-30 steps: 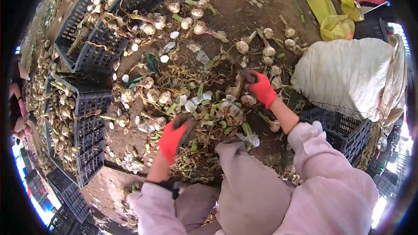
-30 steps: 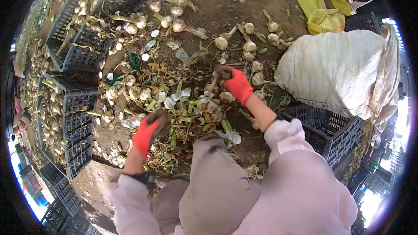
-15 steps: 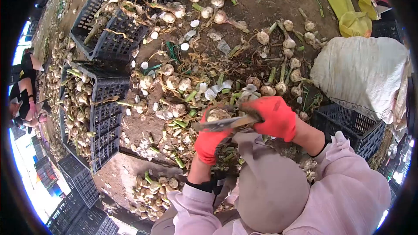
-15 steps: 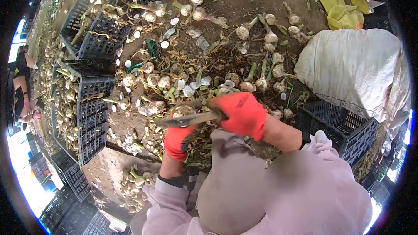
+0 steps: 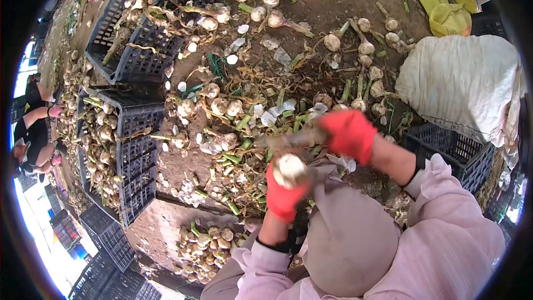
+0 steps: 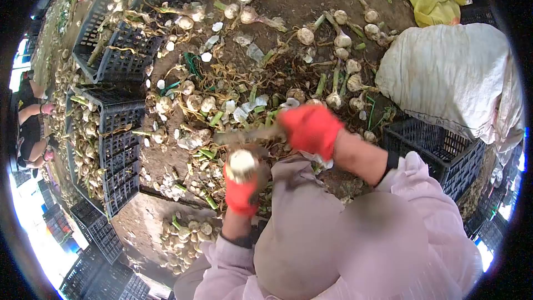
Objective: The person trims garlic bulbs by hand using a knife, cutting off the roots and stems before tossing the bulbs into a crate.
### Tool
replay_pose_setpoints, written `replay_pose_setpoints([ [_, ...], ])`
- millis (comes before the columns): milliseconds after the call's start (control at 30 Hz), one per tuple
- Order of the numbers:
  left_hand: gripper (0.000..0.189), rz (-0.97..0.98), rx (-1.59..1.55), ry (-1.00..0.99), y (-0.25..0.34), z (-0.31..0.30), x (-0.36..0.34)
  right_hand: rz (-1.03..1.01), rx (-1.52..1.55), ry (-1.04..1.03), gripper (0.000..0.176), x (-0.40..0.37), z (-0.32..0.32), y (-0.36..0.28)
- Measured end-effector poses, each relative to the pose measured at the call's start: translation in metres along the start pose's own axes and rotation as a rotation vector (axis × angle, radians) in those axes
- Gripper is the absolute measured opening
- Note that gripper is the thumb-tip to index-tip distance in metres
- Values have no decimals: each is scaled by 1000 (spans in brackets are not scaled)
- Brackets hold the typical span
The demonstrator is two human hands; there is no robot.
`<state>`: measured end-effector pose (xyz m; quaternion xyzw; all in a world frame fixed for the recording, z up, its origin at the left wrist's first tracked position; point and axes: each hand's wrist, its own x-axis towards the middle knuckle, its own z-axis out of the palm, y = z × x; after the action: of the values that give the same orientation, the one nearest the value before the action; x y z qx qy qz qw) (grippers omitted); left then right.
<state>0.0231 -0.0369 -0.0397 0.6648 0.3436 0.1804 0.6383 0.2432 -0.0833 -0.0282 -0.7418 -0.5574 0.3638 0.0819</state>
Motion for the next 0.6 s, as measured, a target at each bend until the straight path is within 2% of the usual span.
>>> replay_pose_setpoints([
  [33, 53, -129, -219, 7, 25, -1, 0, 158, 5, -70, 30, 4, -2, 11],
  [100, 55, -68, -138, 113, 26, -3, 9, 209, 461, 128, 34, -10, -11, 8],
  [133, 59, -188, -483, 234, 23, 3, 11, 242, 695, 228, 36, -20, -11, 4],
  [167, 71, -301, -554, 214, 9, 4, 9, 227, 954, 158, 38, -25, -6, -2],
  [233, 87, 86, -49, 156, -9, 5, 24, 172, 1448, 9, 42, -24, 7, -15],
  [300, 100, -20, 613, 145, 20, 5, 23, 272, 1538, -101, 45, -21, 24, -23],
  [333, 104, -183, 680, 53, 38, 1, 28, 316, 1580, -157, 46, -19, 30, -23],
  [433, 104, -278, 266, -83, 46, -8, 27, 139, 1475, -31, 45, -18, 38, -20],
  [467, 92, -253, 0, -66, 34, -5, 22, 152, 1365, 25, 39, -22, 38, -24],
  [500, 80, -231, -267, -58, 21, -3, 18, 53, 1238, 51, 38, -24, 33, -27],
  [567, 66, -182, -279, -62, 7, -7, 15, -147, 971, 102, 35, -25, 25, -28],
  [600, 54, 201, 107, -38, 16, -8, 20, -175, 992, 127, 36, -24, 24, -17],
])
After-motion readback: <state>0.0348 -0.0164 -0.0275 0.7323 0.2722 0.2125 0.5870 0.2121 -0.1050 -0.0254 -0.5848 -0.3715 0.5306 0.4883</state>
